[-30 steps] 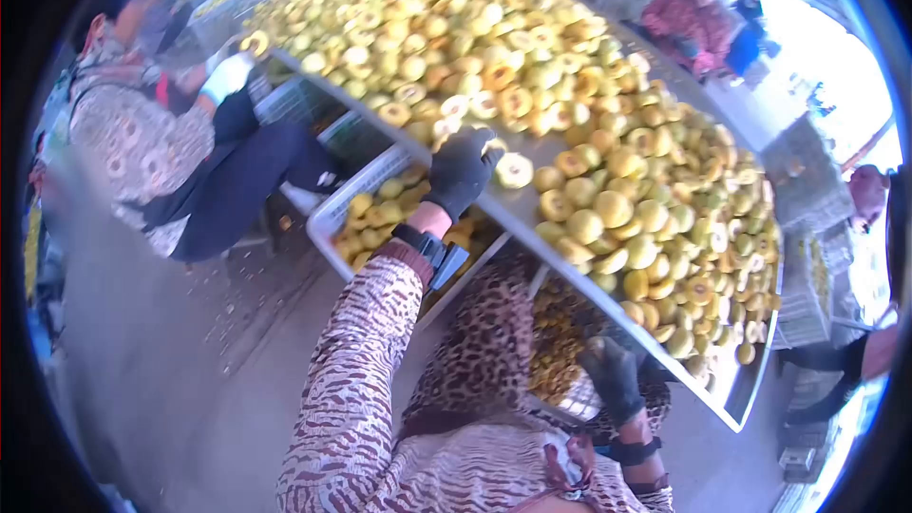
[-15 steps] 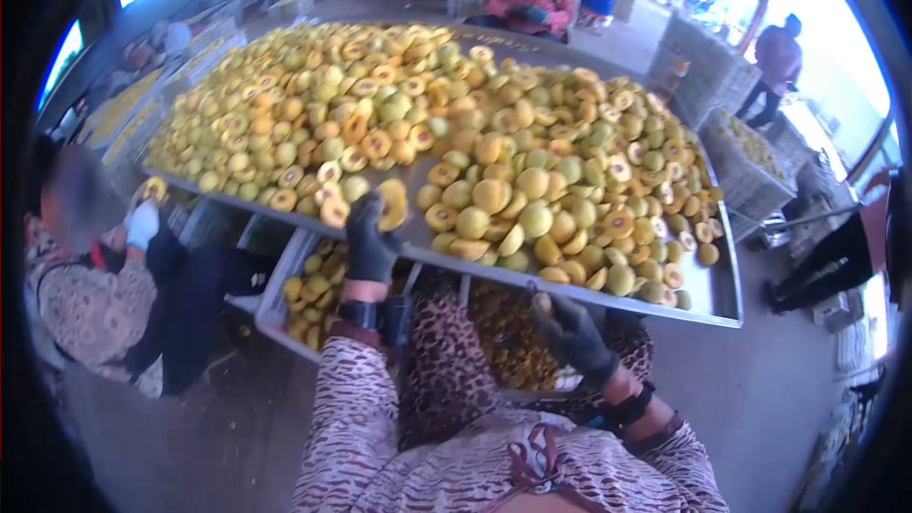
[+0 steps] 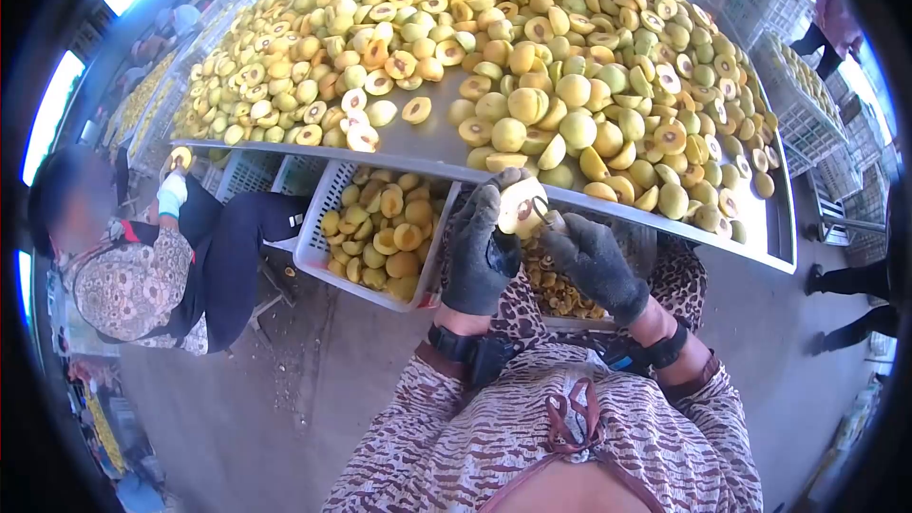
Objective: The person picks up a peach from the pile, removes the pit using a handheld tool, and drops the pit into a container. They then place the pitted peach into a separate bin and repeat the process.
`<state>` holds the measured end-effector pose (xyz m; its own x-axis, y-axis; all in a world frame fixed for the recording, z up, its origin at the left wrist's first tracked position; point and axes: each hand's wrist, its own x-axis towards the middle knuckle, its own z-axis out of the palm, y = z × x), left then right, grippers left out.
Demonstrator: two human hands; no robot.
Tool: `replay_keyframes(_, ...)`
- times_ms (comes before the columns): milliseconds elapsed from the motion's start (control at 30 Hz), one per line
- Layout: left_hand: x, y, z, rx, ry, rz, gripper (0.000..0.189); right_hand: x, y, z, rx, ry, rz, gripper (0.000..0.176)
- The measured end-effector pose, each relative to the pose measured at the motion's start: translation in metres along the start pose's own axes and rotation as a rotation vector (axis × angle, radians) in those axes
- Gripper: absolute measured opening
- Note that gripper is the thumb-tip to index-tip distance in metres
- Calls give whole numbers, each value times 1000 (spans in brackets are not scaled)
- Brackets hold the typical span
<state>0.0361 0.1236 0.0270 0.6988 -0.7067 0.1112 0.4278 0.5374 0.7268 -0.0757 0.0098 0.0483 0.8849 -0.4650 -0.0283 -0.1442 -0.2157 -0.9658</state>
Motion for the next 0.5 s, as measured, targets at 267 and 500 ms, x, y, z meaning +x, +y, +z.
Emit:
replay_keyframes(267, 6, -16, 17, -11, 103, 44, 49, 0, 15, 18, -299, 198, -306, 23)
replay_keyframes(500, 13, -30, 18, 0, 217, 70, 42, 1, 38, 17, -329, 196, -348, 24)
